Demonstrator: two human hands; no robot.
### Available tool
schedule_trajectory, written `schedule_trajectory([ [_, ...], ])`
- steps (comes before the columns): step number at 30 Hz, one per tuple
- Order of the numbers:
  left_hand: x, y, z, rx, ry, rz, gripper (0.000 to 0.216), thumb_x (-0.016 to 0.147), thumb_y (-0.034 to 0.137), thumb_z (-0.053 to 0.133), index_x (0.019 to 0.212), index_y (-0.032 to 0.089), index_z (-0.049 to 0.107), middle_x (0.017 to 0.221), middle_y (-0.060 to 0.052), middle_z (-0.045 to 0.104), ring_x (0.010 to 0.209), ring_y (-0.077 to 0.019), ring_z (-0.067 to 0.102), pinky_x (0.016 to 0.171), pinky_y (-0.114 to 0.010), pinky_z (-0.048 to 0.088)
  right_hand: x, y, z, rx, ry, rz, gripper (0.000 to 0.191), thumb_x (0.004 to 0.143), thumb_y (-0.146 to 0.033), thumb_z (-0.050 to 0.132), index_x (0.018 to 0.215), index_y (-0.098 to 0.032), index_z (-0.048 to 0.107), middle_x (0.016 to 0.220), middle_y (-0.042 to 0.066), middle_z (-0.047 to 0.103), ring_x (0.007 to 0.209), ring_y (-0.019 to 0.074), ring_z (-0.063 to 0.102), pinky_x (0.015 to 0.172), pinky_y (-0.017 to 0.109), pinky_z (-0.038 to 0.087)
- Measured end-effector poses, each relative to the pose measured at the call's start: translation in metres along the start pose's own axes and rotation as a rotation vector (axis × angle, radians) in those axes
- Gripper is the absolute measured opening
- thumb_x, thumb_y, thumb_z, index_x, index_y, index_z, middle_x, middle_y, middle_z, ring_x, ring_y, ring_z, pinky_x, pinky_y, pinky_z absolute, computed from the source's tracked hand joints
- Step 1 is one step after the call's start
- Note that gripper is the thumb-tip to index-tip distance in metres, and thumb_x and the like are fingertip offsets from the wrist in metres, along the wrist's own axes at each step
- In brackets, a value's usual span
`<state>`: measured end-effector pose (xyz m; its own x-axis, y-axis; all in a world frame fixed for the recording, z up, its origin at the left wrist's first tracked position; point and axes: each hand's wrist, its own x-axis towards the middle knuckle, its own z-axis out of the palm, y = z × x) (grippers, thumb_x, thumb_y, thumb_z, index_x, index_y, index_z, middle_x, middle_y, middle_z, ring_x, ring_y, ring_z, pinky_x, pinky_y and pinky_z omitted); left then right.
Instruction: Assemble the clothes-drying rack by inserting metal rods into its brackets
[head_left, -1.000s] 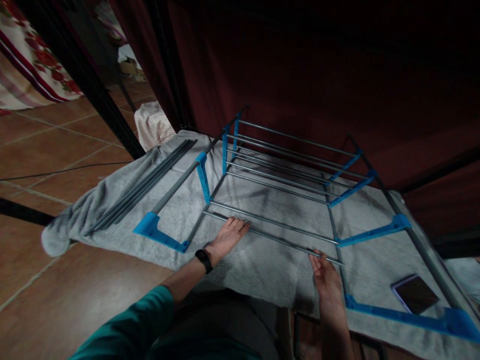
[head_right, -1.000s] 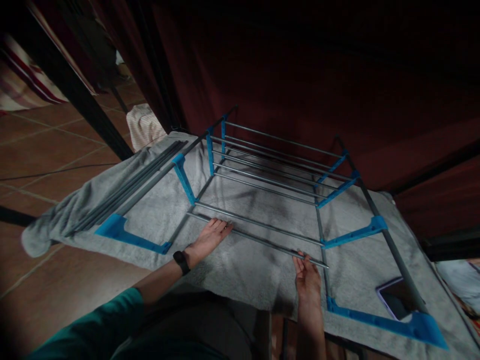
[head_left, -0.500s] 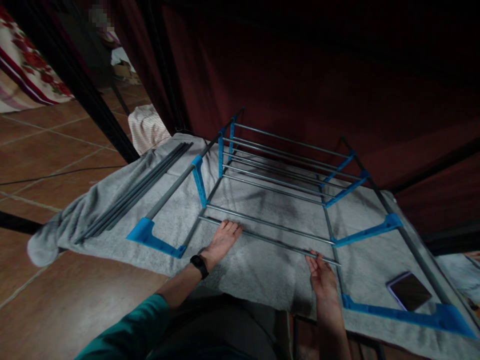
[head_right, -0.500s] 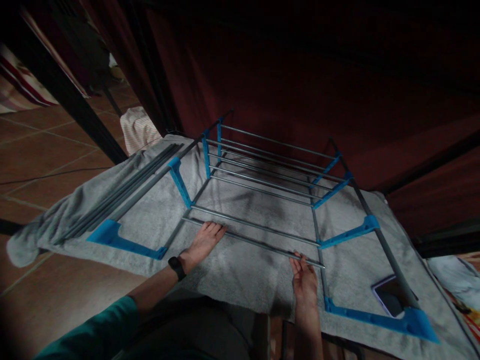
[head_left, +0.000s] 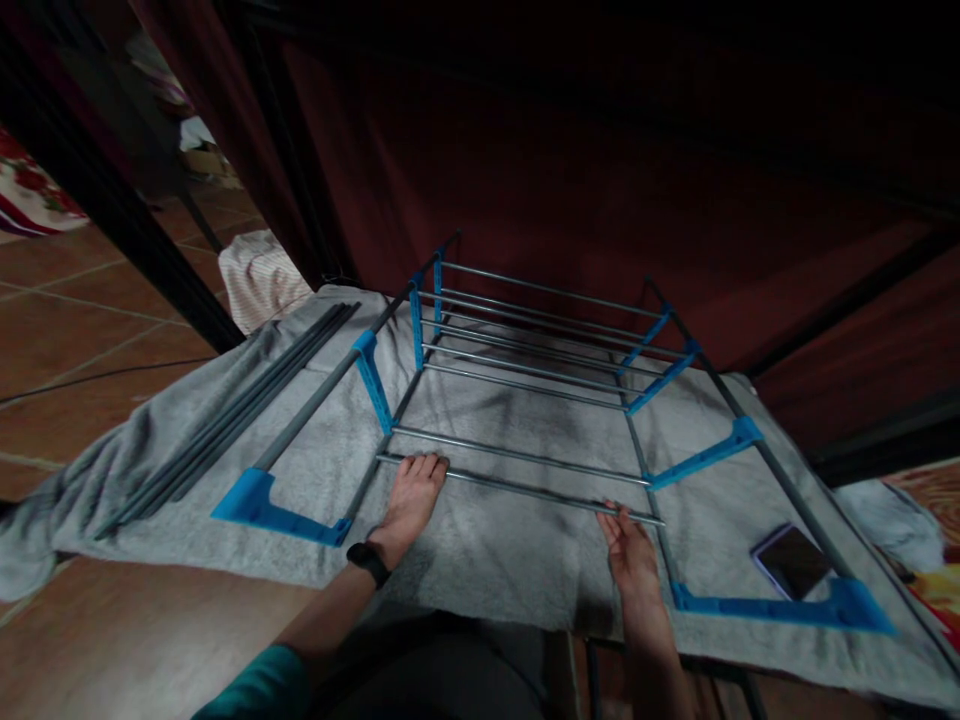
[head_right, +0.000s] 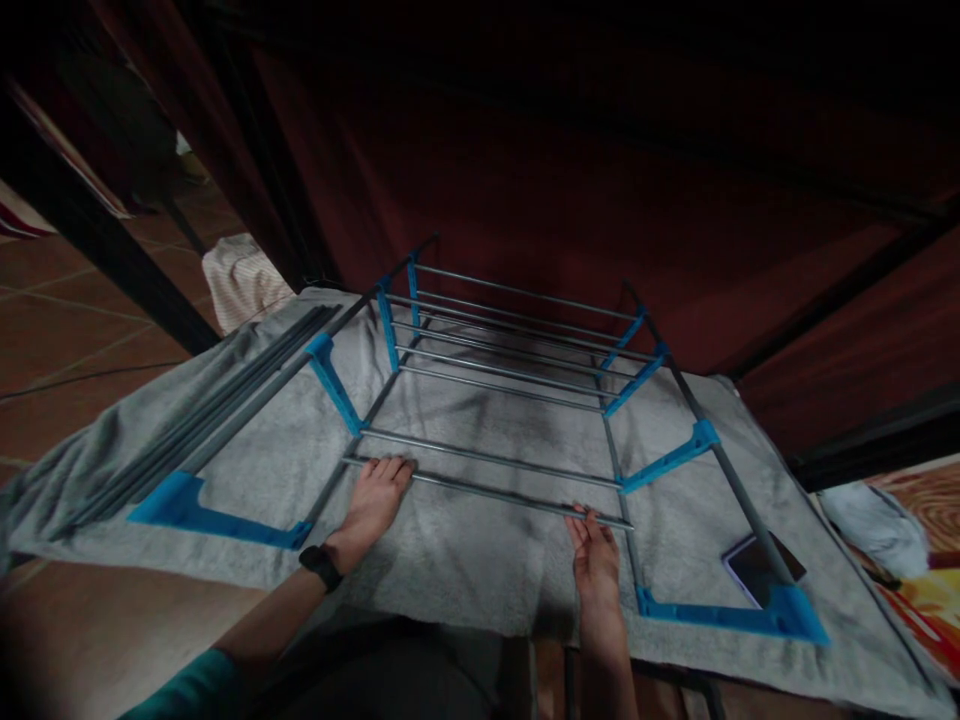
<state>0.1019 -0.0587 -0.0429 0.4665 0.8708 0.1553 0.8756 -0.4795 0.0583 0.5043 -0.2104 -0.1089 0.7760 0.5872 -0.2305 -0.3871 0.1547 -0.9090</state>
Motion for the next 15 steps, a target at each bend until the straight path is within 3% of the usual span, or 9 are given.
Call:
schedule_trajectory([
  [6, -0.006, 0.000, -0.021, 0.041, -0.010, -0.138, 0.046, 0.110, 0.013, 0.041, 0.135, 0.016, 0.080, 0.126, -0.020, 0.077, 0.121, -0.0350, 0.069, 0.105, -0.050, 0.054, 0.002, -0.007, 0.007, 0.009, 0.022, 0.055, 0.016, 0.076, -0.035, 0.090, 0.078, -0.030, 0.074, 0.090, 0.006, 0.084, 0.097, 0.0307, 0.083, 0.106, 0.056, 0.070],
  [15, -0.009, -0.006, -0.032, -0.027, -0.116, -0.289, 0.053, 0.114, 0.022, 0.036, 0.147, 0.012, 0.076, 0.117, -0.021, 0.086, 0.111, -0.0343, 0.080, 0.103, -0.046, 0.056, -0.010, -0.003, 0.020, 0.137, 0.009, 0.079, 0.025, 0.071, -0.035, 0.099, 0.084, -0.029, 0.079, 0.093, 0.001, 0.087, 0.093, 0.0242, 0.085, 0.097, 0.042, 0.072],
])
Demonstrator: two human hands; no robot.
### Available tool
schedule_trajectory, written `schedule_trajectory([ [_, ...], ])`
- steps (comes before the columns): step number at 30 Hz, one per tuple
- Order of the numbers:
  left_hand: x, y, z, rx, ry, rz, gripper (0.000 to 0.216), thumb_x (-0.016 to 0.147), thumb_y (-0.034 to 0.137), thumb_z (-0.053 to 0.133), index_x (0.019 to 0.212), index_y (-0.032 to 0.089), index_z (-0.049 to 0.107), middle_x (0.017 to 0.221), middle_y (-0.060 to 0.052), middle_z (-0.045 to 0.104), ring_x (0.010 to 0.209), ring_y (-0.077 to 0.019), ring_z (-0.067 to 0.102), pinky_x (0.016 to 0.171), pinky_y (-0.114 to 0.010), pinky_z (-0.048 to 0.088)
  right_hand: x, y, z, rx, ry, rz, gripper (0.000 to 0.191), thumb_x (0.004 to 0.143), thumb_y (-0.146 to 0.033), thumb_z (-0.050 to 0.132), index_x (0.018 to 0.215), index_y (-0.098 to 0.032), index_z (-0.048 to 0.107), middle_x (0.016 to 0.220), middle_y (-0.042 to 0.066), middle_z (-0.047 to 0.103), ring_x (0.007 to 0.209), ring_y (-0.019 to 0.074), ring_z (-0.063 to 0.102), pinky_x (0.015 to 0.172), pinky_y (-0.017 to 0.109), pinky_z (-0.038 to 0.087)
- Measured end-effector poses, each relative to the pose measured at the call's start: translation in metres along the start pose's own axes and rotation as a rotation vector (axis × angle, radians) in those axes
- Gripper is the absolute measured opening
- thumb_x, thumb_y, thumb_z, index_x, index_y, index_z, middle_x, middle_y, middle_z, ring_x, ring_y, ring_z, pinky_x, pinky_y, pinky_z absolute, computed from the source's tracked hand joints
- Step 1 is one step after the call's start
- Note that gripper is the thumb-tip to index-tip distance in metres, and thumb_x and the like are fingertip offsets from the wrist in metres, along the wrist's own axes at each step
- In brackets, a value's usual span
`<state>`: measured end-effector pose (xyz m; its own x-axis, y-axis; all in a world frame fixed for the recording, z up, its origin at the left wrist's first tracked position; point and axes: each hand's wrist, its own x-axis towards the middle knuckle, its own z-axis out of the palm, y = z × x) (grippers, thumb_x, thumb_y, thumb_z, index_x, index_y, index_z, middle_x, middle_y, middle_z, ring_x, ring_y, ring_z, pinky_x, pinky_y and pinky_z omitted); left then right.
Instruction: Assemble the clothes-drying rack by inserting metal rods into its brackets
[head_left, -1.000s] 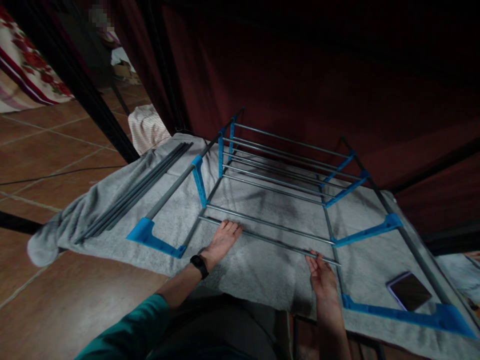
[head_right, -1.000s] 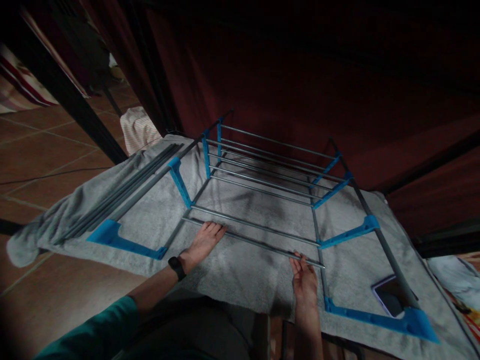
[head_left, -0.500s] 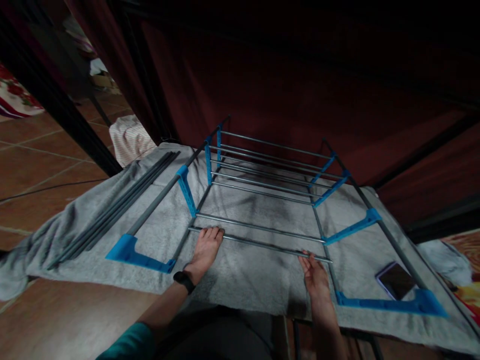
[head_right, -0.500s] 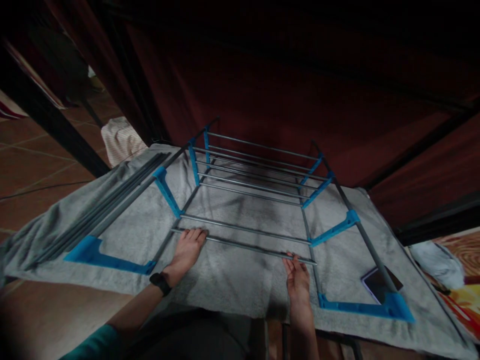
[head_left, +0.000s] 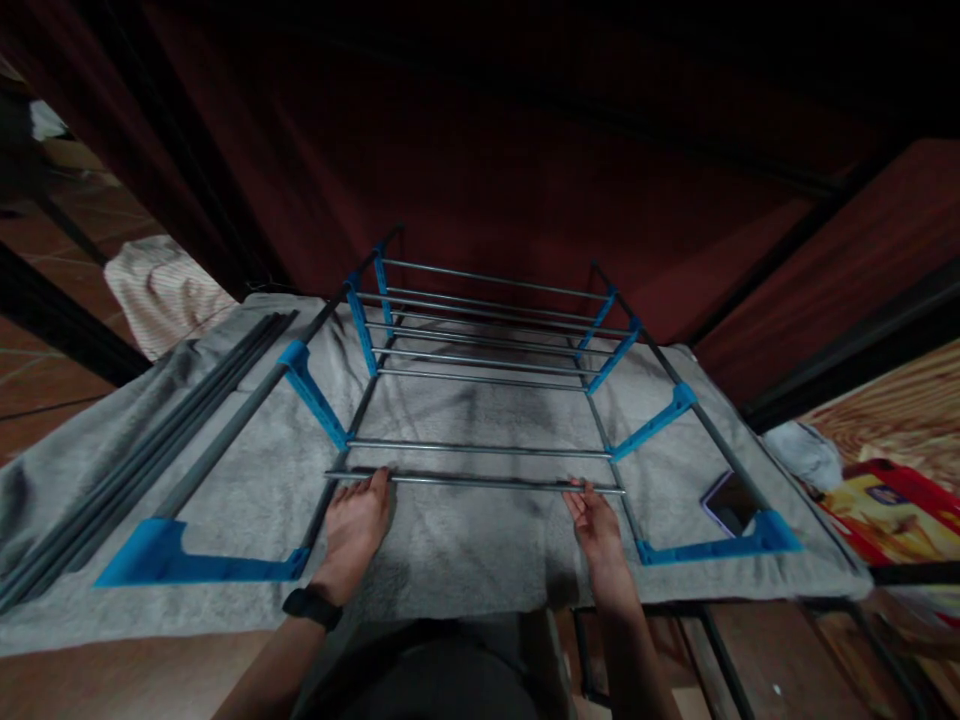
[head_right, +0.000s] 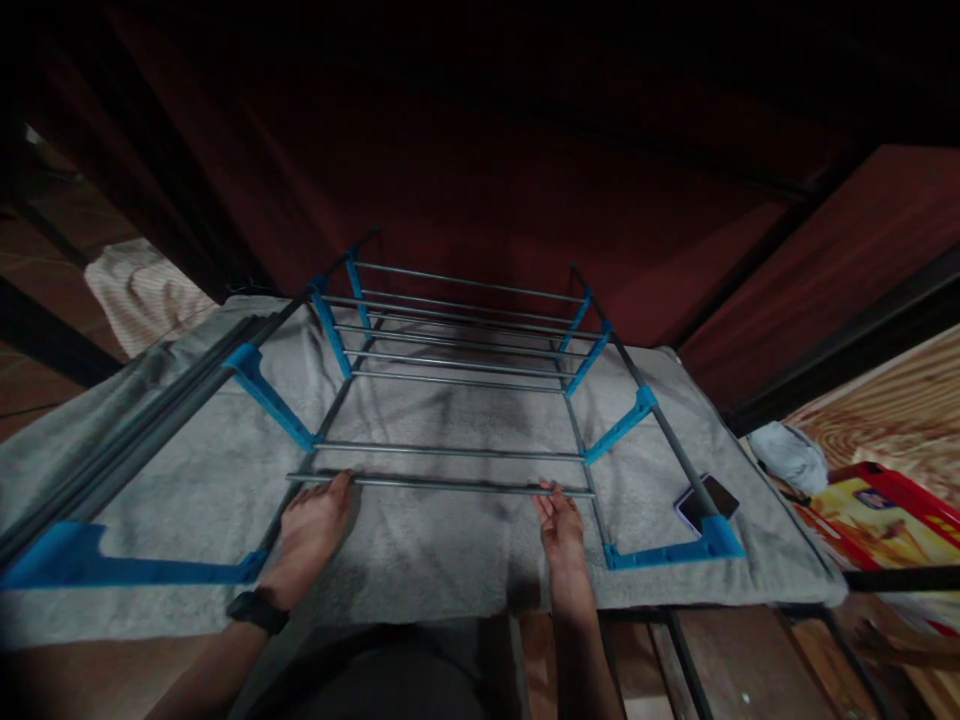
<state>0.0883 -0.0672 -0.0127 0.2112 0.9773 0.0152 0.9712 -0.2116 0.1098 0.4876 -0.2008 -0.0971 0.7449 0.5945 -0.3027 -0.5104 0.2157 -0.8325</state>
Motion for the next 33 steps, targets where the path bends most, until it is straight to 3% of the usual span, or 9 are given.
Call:
schedule_trajectory([
  [5, -0.002, 0.007, -0.003, 0.014, -0.043, -0.006, 0.056, 0.116, 0.023, 0.032, 0.154, 0.010, 0.072, 0.132, -0.022, 0.085, 0.125, -0.0358, 0.080, 0.108, -0.046, 0.057, -0.002, -0.001, -0.005, 0.024, 0.008, 0.027, 0.028, 0.070, -0.035, 0.100, 0.088, -0.027, 0.082, 0.097, 0.003, 0.089, 0.095, 0.0231, 0.086, 0.098, 0.038, 0.072],
  [19, -0.004, 0.011, -0.005, 0.000, -0.050, 0.027, 0.055, 0.114, 0.020, 0.034, 0.151, 0.011, 0.075, 0.131, -0.023, 0.085, 0.126, -0.0364, 0.079, 0.110, -0.048, 0.057, -0.004, -0.008, -0.007, -0.050, 0.015, 0.031, 0.021, 0.074, -0.031, 0.093, 0.090, -0.027, 0.080, 0.092, 0.004, 0.087, 0.092, 0.0264, 0.086, 0.097, 0.042, 0.074],
  [26, 0.003, 0.015, -0.017, -0.264, -0.157, -0.264, 0.050, 0.114, 0.029, 0.043, 0.153, 0.018, 0.072, 0.117, -0.016, 0.088, 0.106, -0.0308, 0.083, 0.089, -0.038, 0.060, -0.005, -0.012, -0.002, -0.077, -0.016, 0.029, 0.017, 0.072, -0.031, 0.090, 0.084, -0.030, 0.078, 0.089, 0.004, 0.086, 0.087, 0.0283, 0.085, 0.094, 0.047, 0.074],
  [33, 0.001, 0.016, -0.022, -0.248, -0.212, -0.281, 0.051, 0.113, 0.028, 0.045, 0.156, 0.018, 0.072, 0.123, -0.018, 0.088, 0.110, -0.0317, 0.084, 0.090, -0.038, 0.061, -0.011, -0.021, 0.002, -0.158, 0.005, 0.098, 0.018, 0.074, -0.035, 0.091, 0.083, -0.027, 0.077, 0.091, 0.005, 0.088, 0.088, 0.0279, 0.085, 0.094, 0.047, 0.074],
])
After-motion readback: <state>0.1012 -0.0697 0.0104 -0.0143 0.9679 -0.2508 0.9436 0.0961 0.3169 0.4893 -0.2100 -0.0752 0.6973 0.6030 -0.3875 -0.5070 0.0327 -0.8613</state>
